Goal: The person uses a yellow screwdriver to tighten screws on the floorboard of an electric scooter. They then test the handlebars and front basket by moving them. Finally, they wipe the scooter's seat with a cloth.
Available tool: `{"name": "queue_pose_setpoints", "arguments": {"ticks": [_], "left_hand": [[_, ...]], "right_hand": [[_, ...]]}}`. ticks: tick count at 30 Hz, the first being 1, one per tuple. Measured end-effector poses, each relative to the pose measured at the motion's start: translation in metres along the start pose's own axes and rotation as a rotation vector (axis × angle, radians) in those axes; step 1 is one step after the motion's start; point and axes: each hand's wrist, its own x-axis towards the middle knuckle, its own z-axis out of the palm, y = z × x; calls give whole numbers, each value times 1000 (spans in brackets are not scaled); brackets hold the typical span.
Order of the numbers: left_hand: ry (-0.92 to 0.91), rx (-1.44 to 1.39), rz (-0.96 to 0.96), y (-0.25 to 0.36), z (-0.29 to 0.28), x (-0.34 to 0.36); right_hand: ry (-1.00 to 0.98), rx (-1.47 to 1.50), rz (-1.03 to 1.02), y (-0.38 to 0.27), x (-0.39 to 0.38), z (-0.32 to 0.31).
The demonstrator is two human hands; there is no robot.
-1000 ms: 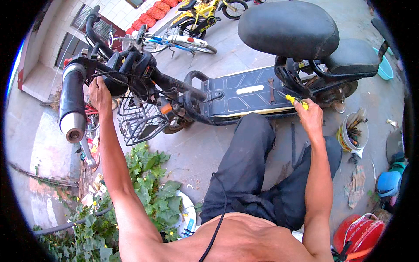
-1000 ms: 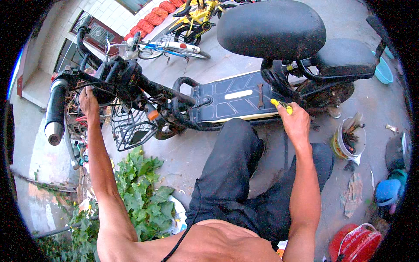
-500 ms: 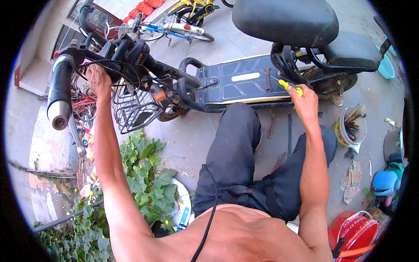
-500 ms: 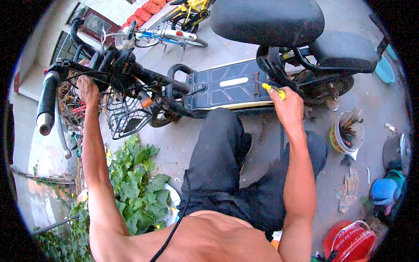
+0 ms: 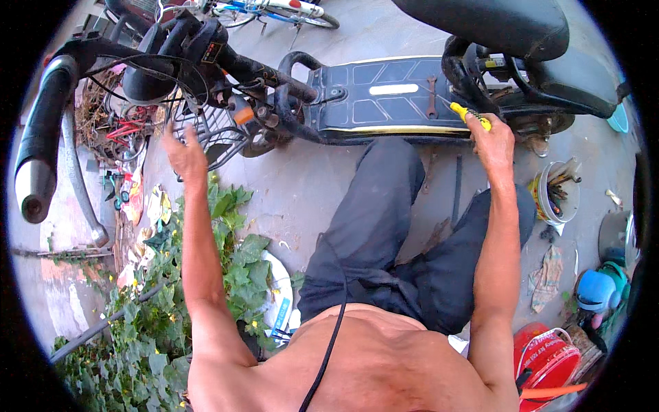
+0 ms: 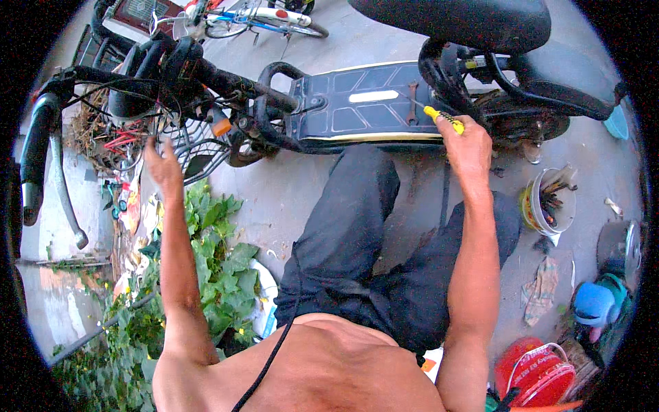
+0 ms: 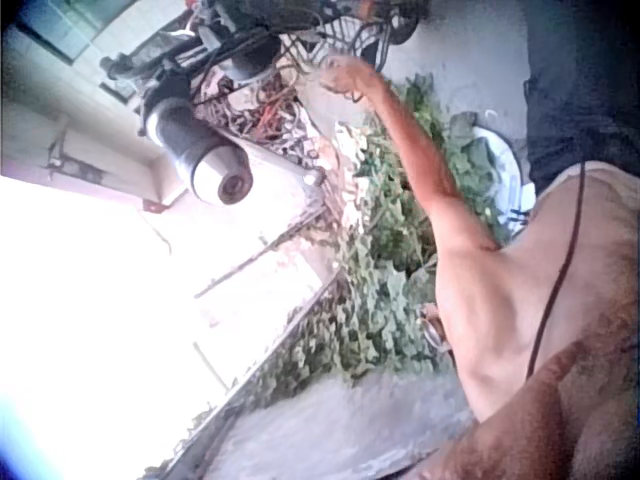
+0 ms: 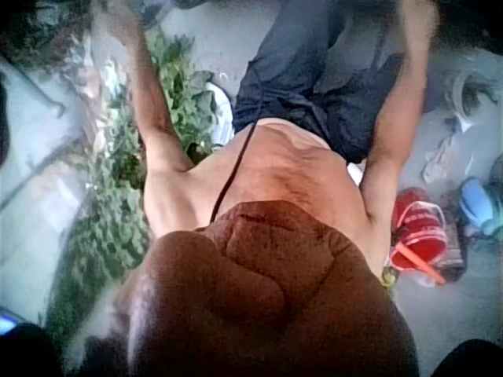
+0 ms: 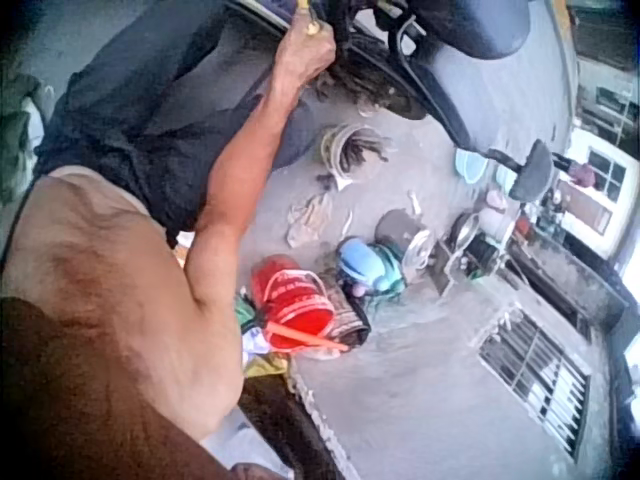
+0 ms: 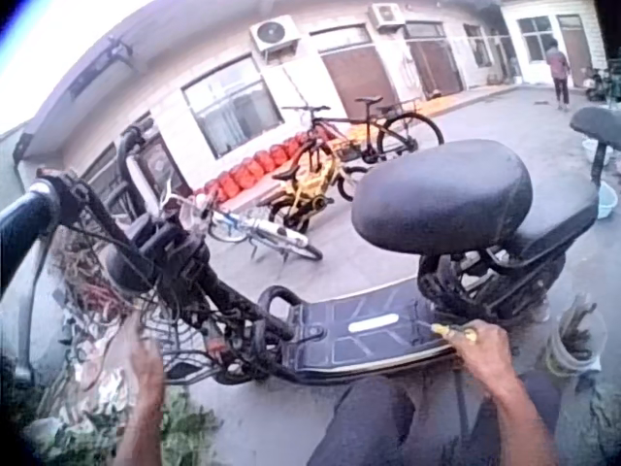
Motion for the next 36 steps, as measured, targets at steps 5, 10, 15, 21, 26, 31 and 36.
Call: {"name": "queue_pose_setpoints", "arguments": {"ticks": [5, 10, 15, 21, 26, 31, 36], "left_hand": [[-176, 178, 101, -8, 36, -45], [-259, 23, 40, 17, 57, -43], [-336, -35, -111, 18, 94, -25], [-370, -388, -371, 17, 113, -17], [-478, -894, -706, 40, 106, -20], [-404, -890, -745, 45, 91, -31], [-365, -605, -628, 30, 81, -32]], "right_hand": [[-13, 7, 39, -7, -4, -2], [37, -21, 20, 2, 0, -1], [23, -71, 12, 14, 2, 5], [7, -47, 53, 8, 0, 1], [29, -67, 2, 13, 2, 5], [22, -83, 21, 12, 2, 7], [31, -82, -13, 16, 4, 9]]}}
